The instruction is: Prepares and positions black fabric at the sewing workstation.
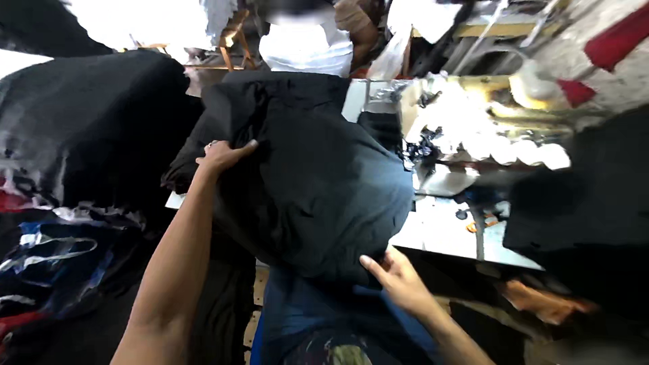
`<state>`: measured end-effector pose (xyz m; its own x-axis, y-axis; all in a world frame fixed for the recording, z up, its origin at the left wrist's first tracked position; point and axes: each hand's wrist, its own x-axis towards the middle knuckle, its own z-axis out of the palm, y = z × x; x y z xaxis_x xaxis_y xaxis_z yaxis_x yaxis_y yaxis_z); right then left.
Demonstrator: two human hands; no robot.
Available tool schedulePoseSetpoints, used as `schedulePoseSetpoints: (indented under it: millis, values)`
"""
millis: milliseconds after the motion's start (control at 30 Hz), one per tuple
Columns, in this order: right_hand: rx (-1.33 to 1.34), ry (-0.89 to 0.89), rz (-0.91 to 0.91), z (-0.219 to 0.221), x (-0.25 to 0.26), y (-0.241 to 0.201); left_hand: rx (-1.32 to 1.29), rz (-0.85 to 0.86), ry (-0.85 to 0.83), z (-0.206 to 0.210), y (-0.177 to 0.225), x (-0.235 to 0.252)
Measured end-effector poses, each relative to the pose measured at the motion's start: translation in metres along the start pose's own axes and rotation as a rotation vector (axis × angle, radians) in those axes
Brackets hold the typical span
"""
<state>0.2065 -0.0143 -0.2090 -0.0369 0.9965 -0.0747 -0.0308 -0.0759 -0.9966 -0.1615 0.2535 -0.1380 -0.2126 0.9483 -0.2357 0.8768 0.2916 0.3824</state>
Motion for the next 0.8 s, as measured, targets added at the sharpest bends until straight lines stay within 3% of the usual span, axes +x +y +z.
schedulePoseSetpoints:
  millis: [67, 167, 233, 300, 367, 433, 533, 600, 667, 733, 800]
  values:
    - [0.136, 0.052, 0.045, -0.009, -0.011, -0.051, -0.018, 0.147, 0.027, -0.006, 0.007, -0.007]
    - [0.189, 0.020, 0.248, -0.042, -0.040, -0.110, -0.249, 0.238, 0.178, -0.059, -0.016, -0.039]
    - [0.170, -0.065, 0.468, -0.049, -0.040, -0.100, -0.354, 0.199, 0.199, -0.065, -0.031, -0.060]
    - [0.086, -0.137, 0.621, -0.044, -0.026, -0.060, -0.380, 0.101, 0.212, -0.045, -0.039, -0.071]
    - [-0.249, -0.127, 0.563, -0.044, -0.013, -0.028, -0.429, 0.016, 0.231, -0.022, -0.048, -0.065]
    - [-0.594, -0.023, 0.335, -0.049, -0.013, -0.015, -0.536, 0.000, 0.212, -0.010, -0.055, -0.064]
    - [-0.739, 0.127, 0.079, -0.059, -0.005, -0.013, -0.653, 0.006, 0.138, -0.009, -0.054, -0.070]
    - [-0.650, 0.267, 0.029, -0.060, 0.022, -0.008, -0.638, 0.033, 0.127, -0.011, -0.049, -0.068]
    - [-0.402, 0.285, 0.081, -0.055, 0.049, -0.006, -0.538, 0.148, 0.158, -0.028, -0.050, -0.056]
    - [0.063, 0.133, 0.123, -0.042, 0.051, -0.013, -0.433, 0.270, 0.208, -0.062, -0.044, -0.039]
    - [0.347, 0.006, 0.168, -0.027, 0.034, -0.022, -0.438, 0.122, 0.341, -0.076, 0.004, -0.046]
